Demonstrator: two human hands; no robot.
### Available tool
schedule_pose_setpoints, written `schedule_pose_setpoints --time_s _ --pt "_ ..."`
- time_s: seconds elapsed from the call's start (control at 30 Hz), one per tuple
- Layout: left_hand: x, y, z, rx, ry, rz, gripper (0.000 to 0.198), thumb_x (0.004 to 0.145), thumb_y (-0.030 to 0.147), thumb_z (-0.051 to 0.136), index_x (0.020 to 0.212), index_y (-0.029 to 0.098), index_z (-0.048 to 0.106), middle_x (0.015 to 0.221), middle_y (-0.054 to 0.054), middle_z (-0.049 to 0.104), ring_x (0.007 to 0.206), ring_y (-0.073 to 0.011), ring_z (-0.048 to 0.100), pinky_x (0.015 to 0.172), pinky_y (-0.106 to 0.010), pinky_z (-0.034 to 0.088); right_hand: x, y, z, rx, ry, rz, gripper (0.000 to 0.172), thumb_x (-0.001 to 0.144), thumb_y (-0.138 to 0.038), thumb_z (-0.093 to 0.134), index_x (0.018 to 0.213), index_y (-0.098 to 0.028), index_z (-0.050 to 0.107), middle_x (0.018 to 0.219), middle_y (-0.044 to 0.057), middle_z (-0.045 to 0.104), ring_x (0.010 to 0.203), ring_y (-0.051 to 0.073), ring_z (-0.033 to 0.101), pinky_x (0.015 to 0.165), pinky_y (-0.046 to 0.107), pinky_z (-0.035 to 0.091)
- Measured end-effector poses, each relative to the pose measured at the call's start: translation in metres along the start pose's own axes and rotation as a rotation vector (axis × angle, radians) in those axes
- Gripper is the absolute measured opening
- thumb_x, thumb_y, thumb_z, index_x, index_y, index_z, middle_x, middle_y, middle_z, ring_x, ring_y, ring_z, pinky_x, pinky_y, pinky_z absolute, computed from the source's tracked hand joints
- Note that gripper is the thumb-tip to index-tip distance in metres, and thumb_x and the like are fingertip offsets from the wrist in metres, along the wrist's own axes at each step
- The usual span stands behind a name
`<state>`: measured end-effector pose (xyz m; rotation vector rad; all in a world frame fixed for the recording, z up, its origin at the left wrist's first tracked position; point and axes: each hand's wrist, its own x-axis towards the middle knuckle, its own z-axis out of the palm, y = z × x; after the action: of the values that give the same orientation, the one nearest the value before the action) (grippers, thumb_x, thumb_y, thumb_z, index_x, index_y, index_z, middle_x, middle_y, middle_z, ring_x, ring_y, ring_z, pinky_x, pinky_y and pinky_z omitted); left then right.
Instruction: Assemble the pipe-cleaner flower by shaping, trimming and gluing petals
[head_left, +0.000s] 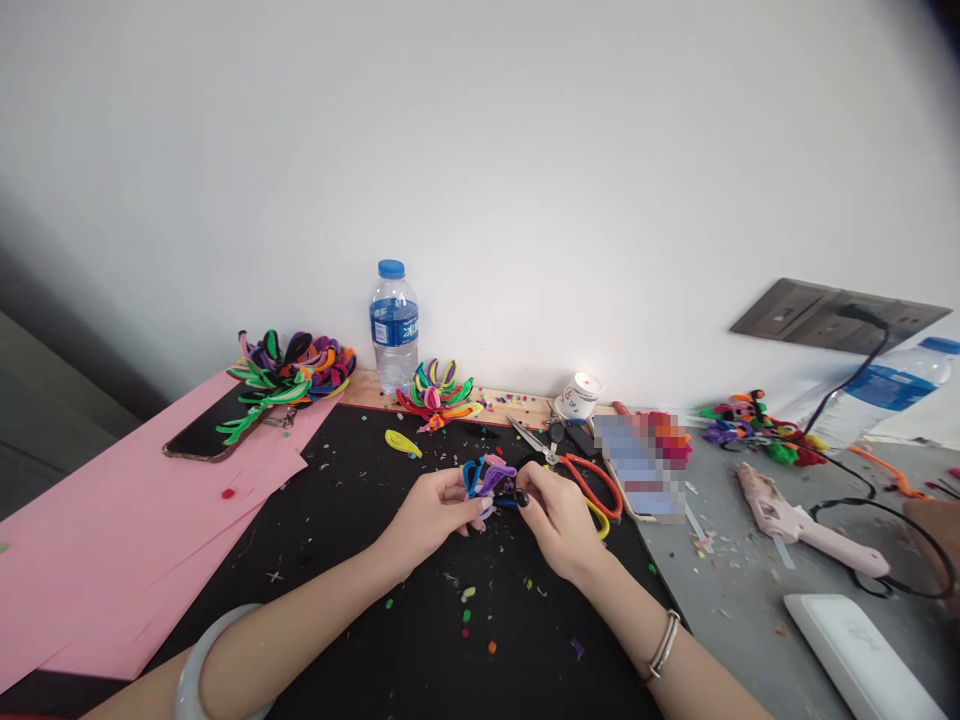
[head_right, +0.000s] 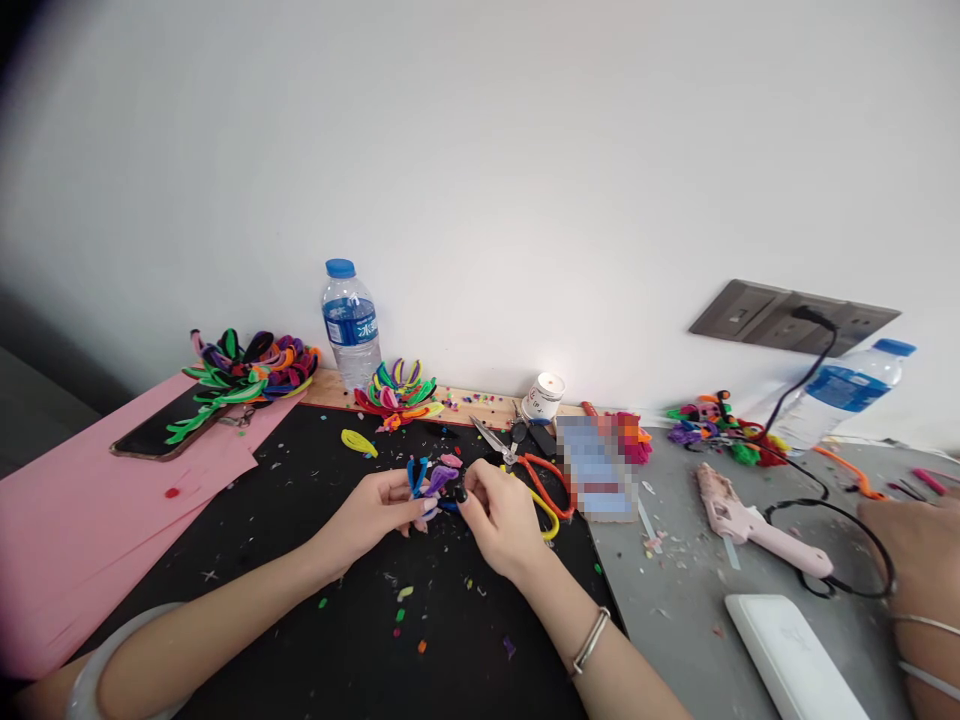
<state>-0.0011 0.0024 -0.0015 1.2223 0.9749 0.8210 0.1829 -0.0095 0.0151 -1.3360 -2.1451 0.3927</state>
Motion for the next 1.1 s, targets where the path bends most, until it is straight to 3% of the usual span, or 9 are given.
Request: schedule_pose_setpoints --time_s 0.2,0.37,0.53,0.9,1.1 --pt "0.0 0.0 -0.001 0.068 -0.069 -0.017 0.028 0.07 0.041 0.059 0.074 0.013 0.063 0.06 -0.003 0.062 0.055 -0.0139 0.056 0.048 -0.022 0.038 0.005 0.015 -0.006 0.264 -0.08 0.01 0.029 0.083 -0.044 0.037 0.07 -0.018 0.042 0.058 -0.003 0.04 0.051 0.009 0.036 0.047 0.021 0.029" --pt "-0.002 0.004 0.0 0.109 -0.13 -0.016 0.029 0.072 0.041 0.056 0.076 0.013 0.063 0.063 -0.003 0.062 0.056 -0.014 0.056 0.048 -0.022 0.038 0.006 0.01 -0.003 0.156 -0.11 0.028 0.019 0.079 -0.03 0.048 0.066 -0.018 0.04 0.055 -0.006 0.034 0.049 0.007 0.03 0.046 0.019 0.026" --pt "-0.004 0.007 0.001 0.126 -0.165 0.0 0.023 0.074 0.036 0.055 0.075 0.014 0.061 0.063 -0.001 0.059 0.056 -0.0129 0.055 0.049 -0.021 0.038 0.007 0.003 -0.001 0.065 -0.15 -0.003 0.016 0.084 -0.022 0.04 0.068 -0.018 0.042 0.057 -0.005 0.041 0.051 0.008 0.037 0.051 0.02 0.029" --pt "-0.003 0.0 0.001 0.126 -0.158 -0.001 0.024 0.074 0.037 0.055 0.072 0.013 0.059 0.066 -0.002 0.061 0.057 -0.0131 0.055 0.051 -0.022 0.04 0.005 0.006 0.008 -0.079 -0.24 -0.03 0.022 0.088 -0.021 0.03 0.068 -0.019 0.037 0.057 -0.003 0.042 0.049 0.01 0.037 0.051 0.021 0.029" --pt "-0.003 0.0 0.001 0.13 -0.15 -0.005 0.024 0.073 0.037 0.056 0.073 0.013 0.06 0.065 -0.001 0.06 0.057 -0.0128 0.055 0.054 -0.023 0.042 0.004 0.008 0.012 -0.217 -0.27 -0.047 0.022 0.089 -0.02 0.028 0.071 -0.018 0.041 0.059 -0.001 0.045 0.05 0.01 0.039 0.051 0.022 0.028"
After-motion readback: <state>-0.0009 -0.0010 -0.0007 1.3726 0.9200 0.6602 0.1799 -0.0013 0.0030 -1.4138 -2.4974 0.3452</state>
